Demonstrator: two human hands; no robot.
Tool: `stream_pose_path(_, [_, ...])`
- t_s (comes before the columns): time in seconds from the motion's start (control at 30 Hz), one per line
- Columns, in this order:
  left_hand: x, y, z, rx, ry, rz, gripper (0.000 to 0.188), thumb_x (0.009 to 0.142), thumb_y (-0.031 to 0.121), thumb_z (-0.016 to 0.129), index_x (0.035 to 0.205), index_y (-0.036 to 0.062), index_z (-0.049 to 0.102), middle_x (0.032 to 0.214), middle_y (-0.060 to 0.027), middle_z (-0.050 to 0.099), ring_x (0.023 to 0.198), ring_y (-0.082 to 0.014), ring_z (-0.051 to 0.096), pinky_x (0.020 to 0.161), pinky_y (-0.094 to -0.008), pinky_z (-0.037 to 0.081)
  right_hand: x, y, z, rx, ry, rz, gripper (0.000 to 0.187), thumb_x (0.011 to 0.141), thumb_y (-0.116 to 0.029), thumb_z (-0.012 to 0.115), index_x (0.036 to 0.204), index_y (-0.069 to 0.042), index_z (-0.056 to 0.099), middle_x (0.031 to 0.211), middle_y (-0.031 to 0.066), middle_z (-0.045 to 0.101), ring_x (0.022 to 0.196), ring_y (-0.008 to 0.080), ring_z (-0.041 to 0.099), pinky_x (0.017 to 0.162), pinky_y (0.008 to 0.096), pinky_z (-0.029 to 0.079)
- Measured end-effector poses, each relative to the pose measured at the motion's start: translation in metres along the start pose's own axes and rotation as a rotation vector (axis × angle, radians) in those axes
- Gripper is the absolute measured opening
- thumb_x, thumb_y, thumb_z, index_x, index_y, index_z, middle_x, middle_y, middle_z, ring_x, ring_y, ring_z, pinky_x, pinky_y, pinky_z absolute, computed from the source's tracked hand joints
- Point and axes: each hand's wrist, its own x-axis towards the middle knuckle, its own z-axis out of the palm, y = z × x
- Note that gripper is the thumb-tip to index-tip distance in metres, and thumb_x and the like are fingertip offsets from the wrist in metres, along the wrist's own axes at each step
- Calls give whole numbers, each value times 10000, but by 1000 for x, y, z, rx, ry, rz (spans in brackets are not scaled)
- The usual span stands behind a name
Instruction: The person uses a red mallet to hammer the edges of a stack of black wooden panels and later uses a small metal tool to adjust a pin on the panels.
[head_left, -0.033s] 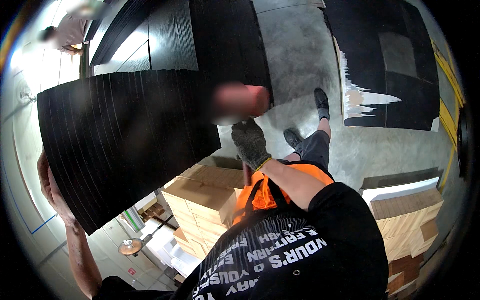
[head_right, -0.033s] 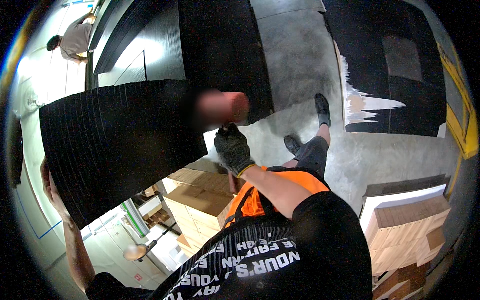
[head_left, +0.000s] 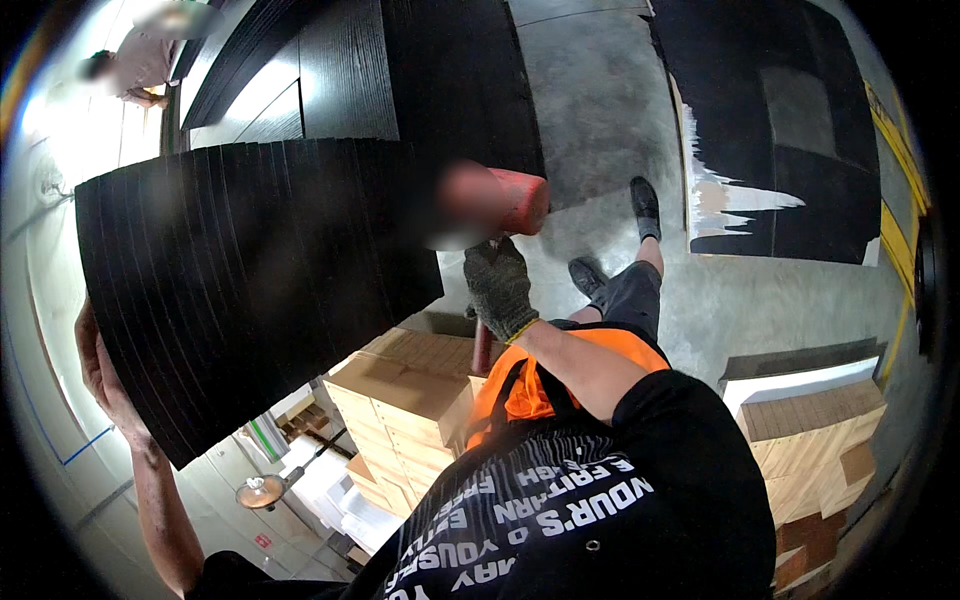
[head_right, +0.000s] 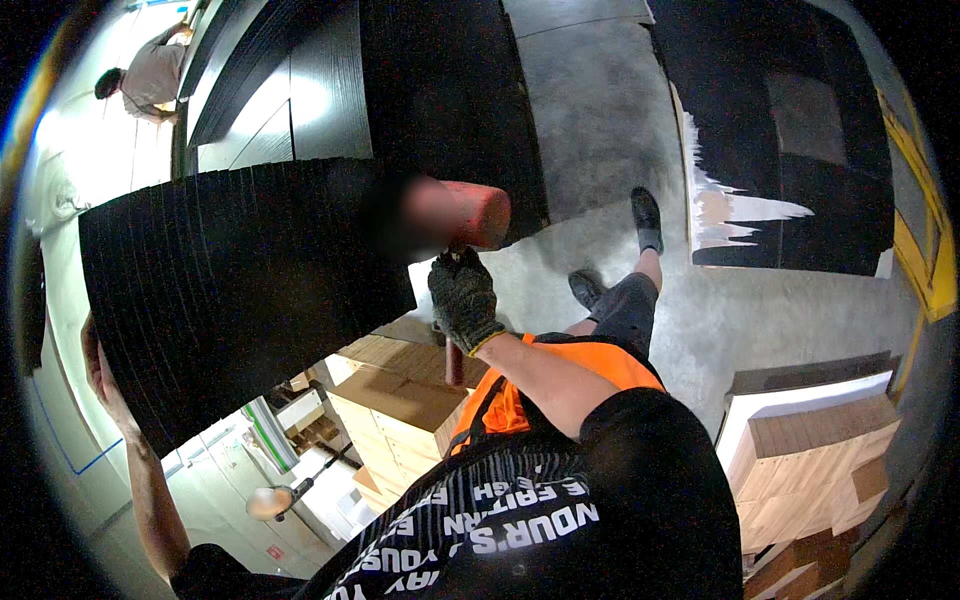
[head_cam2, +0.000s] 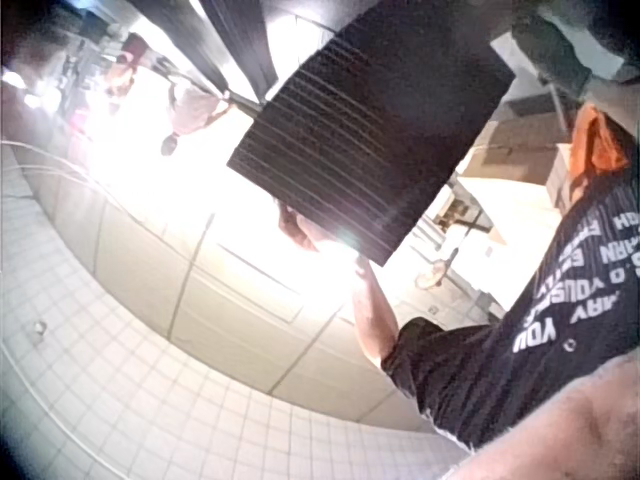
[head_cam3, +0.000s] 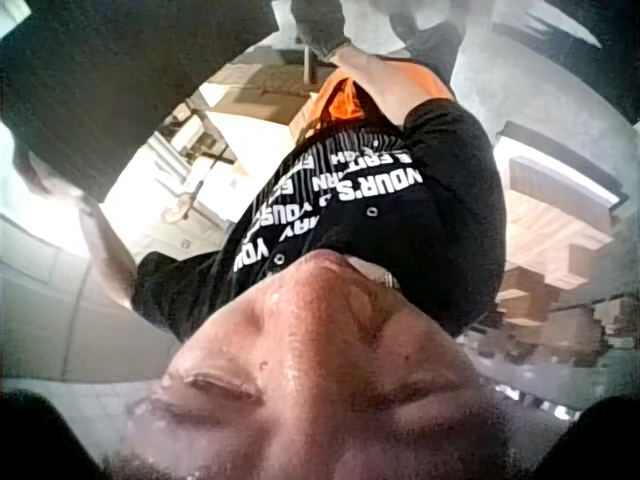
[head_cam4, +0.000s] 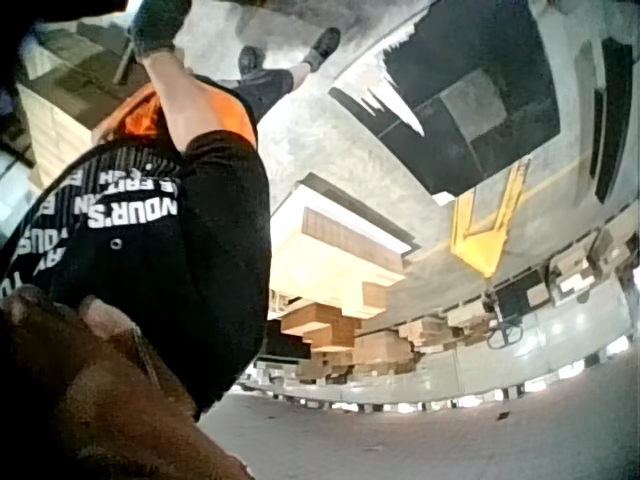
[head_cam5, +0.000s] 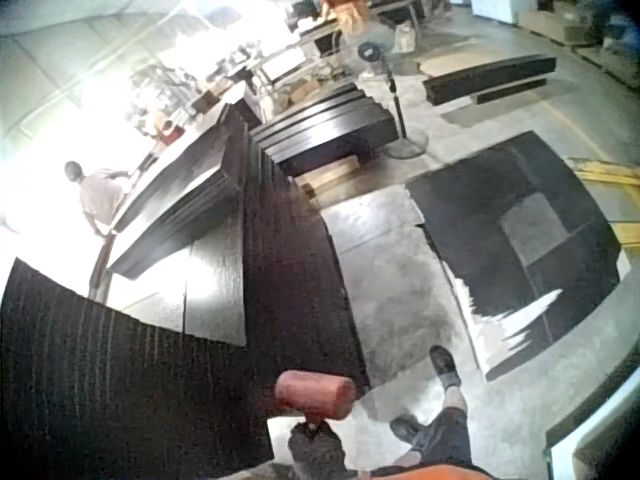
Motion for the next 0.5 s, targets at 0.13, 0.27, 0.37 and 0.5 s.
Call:
stream_pose_path(0.13, [-3, 1, 0, -103, 29, -119, 574, 854, 557, 506, 1300, 195, 495, 1319, -115, 431, 1259, -253, 417, 1057, -432, 372, 6, 12, -2, -205, -216, -218, 140, 800, -139, 581, 865, -25, 532, 712, 126, 535, 693, 281, 590, 636, 384, 497])
stream_pose_path(0.27, [3, 15, -2, -10, 17, -86, 587, 858, 558, 497, 1318, 195, 473, 1330, -113, 424, 1253, -247, 423, 1057, -433, 369, -2, 7, 24, 568, 101, 302, 123, 798, -140, 577, 869, -44, 551, 730, 131, 549, 707, 293, 573, 650, 368, 486])
stream_pose_path(0.37, [5, 21, 1, -69, 14, -27, 483, 934, 365, 407, 1280, 34, 469, 1286, -131, 459, 1198, -239, 456, 1033, -383, 355, 6, 19, 24, 156, -52, 32, 123, 817, -149, 567, 889, -56, 532, 717, 90, 540, 692, 230, 564, 626, 354, 483])
stream_pose_path(0.5, [4, 23, 2, -470, 117, -402, 437, 964, 258, 370, 1258, -55, 450, 1236, -136, 489, 1145, -225, 483, 1002, -350, 360, 16, 0, 25, 908, 238, 729, 117, 823, -175, 556, 838, -60, 540, 740, 129, 570, 715, 297, 583, 626, 376, 488])
